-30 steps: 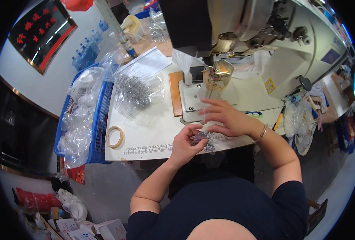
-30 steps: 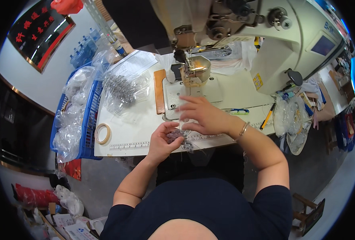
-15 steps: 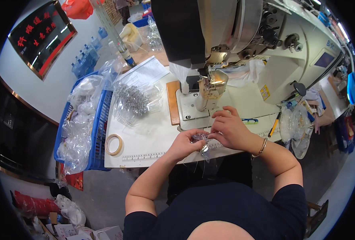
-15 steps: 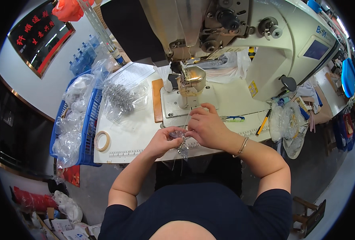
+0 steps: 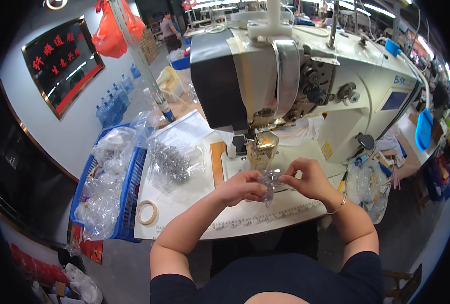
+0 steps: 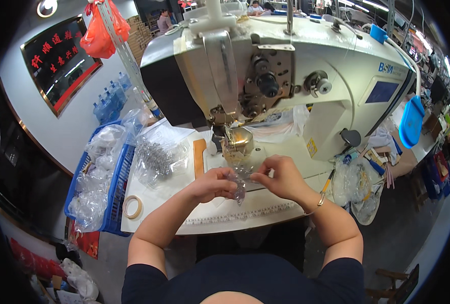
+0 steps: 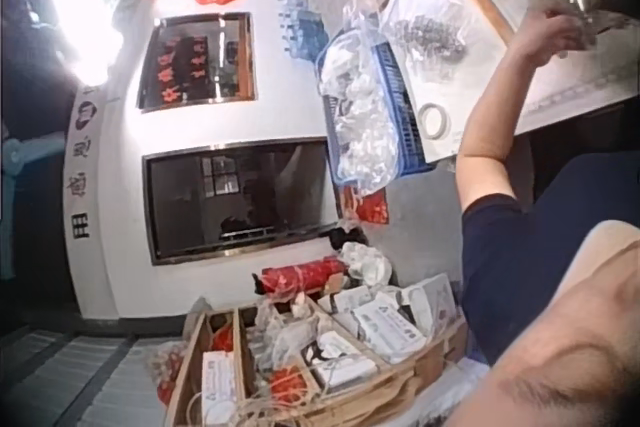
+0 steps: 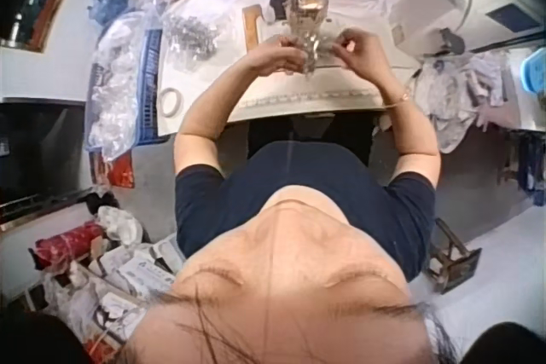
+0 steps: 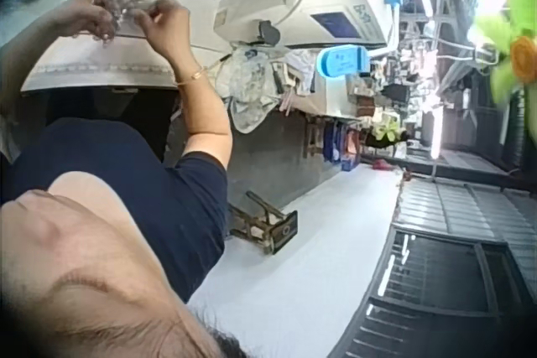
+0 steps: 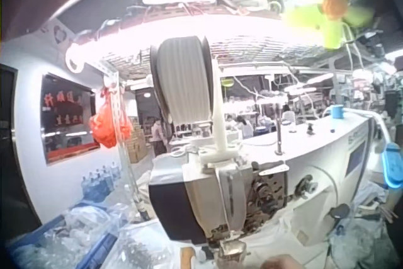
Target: The person sews small, silver, star-shaped decorations using a sewing machine. They repeatedly pick up the items, position them under the needle, stitch them, and then trim the excess thread with scissors. The process is repeated for multiple identical items.
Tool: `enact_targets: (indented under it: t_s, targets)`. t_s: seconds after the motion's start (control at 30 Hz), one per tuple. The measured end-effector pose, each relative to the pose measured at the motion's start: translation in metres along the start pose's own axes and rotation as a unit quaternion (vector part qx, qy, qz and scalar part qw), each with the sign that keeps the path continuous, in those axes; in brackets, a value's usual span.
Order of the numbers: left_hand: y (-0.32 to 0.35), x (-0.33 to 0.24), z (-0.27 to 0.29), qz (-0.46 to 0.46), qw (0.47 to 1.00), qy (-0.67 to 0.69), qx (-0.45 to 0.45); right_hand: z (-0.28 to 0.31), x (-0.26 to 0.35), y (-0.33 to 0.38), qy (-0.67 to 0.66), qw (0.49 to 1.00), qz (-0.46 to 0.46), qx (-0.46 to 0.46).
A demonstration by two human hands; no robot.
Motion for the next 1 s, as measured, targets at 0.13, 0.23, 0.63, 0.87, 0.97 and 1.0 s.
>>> enact_targets:
  t_s: [0.13,0.23,0.63,0.87,0.97,1.0]
  targets:
    - [-0.011,-0.038,0.001,0.062,0.998,-0.011,-0.012,0.009,-0.021,-0.014,-0.117,0.986,-0.116,-0.003]
    - [-0.011,-0.057,0.021,0.097,0.994,-0.030,-0.044,0.002,-0.023,-0.033,-0.142,0.982,-0.126,-0.002]
    - [-0.025,-0.105,0.062,0.145,0.975,-0.161,-0.055,0.001,0.008,-0.078,0.028,0.998,-0.054,-0.031]
    - [-0.033,-0.135,0.048,0.097,0.991,-0.096,-0.015,0.003,0.002,-0.078,0.022,0.994,0.003,-0.105]
    - [-0.035,-0.136,0.050,0.091,0.993,-0.068,-0.014,0.001,0.000,-0.078,0.025,0.994,-0.021,-0.108]
    - [-0.036,-0.136,0.050,0.088,0.994,-0.064,-0.014,0.000,0.000,-0.078,0.021,0.993,-0.002,-0.113]
Point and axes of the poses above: each hand's wrist, its own y-axis away from the middle knuckle, its own z-axis out of the back of the hand, x = y × z, the point moved 5 cm from there along -y, towards the middle knuckle, and after that the axes turned 1 degree about -z, right-handed, at the moved point
